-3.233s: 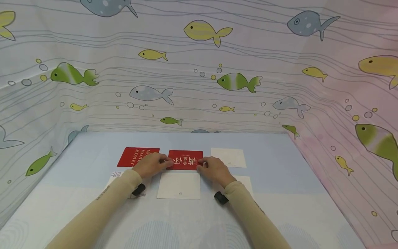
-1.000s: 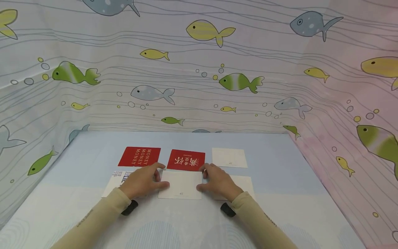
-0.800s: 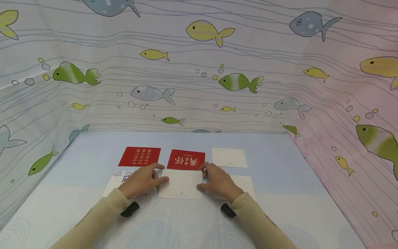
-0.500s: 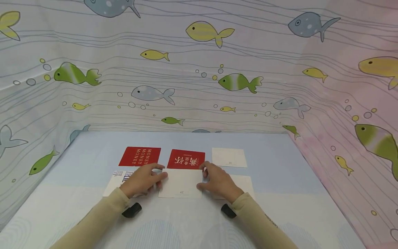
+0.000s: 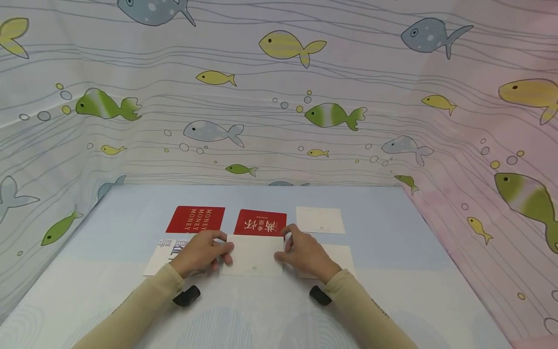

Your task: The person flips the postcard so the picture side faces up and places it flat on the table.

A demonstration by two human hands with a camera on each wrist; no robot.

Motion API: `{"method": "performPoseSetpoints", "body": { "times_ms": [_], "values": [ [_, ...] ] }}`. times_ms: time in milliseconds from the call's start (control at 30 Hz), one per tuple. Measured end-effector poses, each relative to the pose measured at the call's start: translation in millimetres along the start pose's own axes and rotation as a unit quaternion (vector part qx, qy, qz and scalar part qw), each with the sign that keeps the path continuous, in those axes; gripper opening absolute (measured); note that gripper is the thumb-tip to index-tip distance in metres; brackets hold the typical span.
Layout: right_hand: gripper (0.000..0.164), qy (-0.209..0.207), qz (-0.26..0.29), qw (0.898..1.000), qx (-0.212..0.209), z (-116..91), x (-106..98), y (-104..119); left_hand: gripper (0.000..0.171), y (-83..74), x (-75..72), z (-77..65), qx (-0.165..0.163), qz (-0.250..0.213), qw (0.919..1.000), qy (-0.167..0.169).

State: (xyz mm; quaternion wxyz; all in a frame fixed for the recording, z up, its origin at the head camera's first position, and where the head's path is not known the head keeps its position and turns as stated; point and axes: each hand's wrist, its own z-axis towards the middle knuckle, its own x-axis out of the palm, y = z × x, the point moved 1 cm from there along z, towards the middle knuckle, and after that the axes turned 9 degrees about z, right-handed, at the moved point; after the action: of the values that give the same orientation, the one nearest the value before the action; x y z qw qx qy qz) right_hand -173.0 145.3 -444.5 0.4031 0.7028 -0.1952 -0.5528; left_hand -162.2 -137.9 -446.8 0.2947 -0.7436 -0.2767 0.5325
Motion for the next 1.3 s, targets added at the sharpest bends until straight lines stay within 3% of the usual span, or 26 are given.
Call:
{"method": "performPoseSetpoints", "body": {
  "times_ms": [200,400,733,1300],
  "values": [
    [0.045,0.029,0.103,0.992,0.07,0.1,-4.0,-3.3,0.029,-0.5,0.3,0.8,0.006,0.001,1.0,-0.006],
    [0.039,0.066,0.188,0.975,0.097,1.7,-7.8,-5.4,0.029,0.1,1.2,0.6,0.0,0.0,1.0,-0.009],
    [0.044,0.06,0.201,0.972,0.104,2.7,-5.5,-6.0,0.024,-1.1,2.7,1.0,-0.003,-0.003,0.9998,-0.018],
    [0.048,0.035,0.186,0.978,0.082,2.2,-3.4,-3.7,0.045,-4.2,0.7,0.4,0.001,0.008,0.9991,-0.042]
  ]
}}
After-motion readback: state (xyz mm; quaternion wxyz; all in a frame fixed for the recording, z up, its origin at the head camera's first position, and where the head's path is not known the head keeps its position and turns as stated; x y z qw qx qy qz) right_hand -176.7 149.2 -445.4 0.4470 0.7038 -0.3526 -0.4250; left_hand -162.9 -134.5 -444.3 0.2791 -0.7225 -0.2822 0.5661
